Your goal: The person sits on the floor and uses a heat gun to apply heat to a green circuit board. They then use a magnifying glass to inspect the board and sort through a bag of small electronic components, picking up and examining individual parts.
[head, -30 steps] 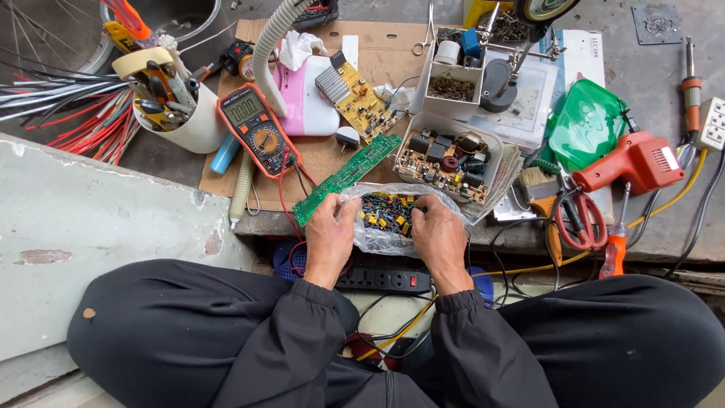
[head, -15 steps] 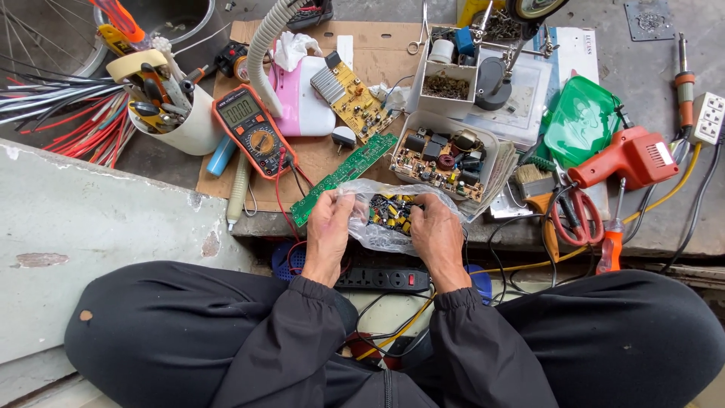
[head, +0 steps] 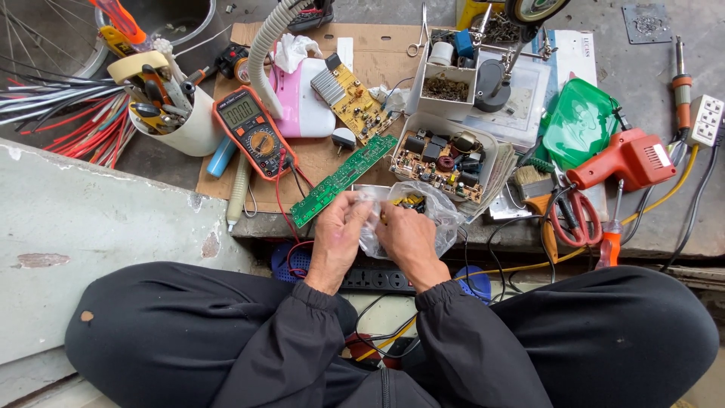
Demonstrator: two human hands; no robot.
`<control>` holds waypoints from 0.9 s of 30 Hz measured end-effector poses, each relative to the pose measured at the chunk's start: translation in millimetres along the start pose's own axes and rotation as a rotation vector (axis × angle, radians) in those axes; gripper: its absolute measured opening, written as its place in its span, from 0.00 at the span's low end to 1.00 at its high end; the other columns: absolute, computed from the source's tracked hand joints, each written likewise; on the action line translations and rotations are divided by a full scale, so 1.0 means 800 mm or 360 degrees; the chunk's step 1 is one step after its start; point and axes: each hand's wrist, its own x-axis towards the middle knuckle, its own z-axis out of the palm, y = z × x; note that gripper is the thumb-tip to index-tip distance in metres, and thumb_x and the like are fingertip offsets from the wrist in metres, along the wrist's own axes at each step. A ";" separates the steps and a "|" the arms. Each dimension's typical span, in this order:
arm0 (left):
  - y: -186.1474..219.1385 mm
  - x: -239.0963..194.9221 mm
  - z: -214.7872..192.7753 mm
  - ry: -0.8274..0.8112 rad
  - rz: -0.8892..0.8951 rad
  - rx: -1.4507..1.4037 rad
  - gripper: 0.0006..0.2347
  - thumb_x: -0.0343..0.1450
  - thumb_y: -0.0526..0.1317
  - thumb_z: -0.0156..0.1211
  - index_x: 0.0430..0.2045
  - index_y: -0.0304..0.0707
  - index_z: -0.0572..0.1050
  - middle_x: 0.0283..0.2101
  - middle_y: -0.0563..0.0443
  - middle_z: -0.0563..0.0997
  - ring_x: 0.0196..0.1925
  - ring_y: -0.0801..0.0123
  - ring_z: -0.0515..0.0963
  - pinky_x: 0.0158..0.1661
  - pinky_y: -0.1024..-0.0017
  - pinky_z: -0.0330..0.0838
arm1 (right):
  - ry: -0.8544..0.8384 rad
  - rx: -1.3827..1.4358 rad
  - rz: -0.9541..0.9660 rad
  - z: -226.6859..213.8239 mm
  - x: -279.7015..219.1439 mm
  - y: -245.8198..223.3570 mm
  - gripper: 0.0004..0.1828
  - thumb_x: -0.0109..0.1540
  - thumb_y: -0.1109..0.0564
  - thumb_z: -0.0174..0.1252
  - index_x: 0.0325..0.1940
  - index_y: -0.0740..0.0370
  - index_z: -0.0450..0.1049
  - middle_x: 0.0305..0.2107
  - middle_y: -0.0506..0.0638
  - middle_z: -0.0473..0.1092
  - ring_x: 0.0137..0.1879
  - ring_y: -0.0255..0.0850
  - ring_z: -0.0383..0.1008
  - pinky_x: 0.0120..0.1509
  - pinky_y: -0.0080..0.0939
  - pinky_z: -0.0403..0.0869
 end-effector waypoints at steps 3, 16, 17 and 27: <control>0.007 0.003 -0.011 0.0203 -0.0037 -0.0092 0.09 0.79 0.43 0.65 0.47 0.40 0.84 0.31 0.49 0.87 0.37 0.75 0.80 0.44 0.72 0.81 | 0.0073 0.0035 0.0037 -0.032 -0.022 -0.006 0.20 0.68 0.46 0.59 0.65 0.41 0.80 0.39 0.64 0.84 0.50 0.68 0.86 0.58 0.70 0.81; 0.055 -0.018 -0.020 0.0340 0.0099 0.0336 0.13 0.77 0.40 0.66 0.56 0.42 0.80 0.36 0.46 0.89 0.34 0.72 0.82 0.40 0.68 0.80 | 0.0107 0.0293 0.0310 -0.049 -0.036 0.021 0.21 0.69 0.45 0.60 0.66 0.41 0.82 0.41 0.66 0.84 0.56 0.71 0.83 0.64 0.73 0.77; 0.075 -0.025 -0.018 0.0353 0.0276 0.0456 0.15 0.78 0.39 0.64 0.59 0.36 0.78 0.44 0.39 0.86 0.44 0.61 0.83 0.46 0.63 0.81 | 0.0103 0.0311 0.0325 -0.052 -0.037 0.021 0.22 0.69 0.45 0.60 0.67 0.41 0.81 0.41 0.66 0.84 0.57 0.71 0.83 0.65 0.73 0.76; -0.047 0.045 0.017 -0.0303 0.0636 0.1560 0.11 0.77 0.32 0.58 0.47 0.50 0.83 0.41 0.51 0.86 0.46 0.51 0.90 0.47 0.53 0.83 | -0.0006 0.0509 0.0363 -0.076 -0.039 0.011 0.31 0.65 0.40 0.64 0.71 0.47 0.78 0.41 0.63 0.84 0.63 0.69 0.80 0.70 0.75 0.73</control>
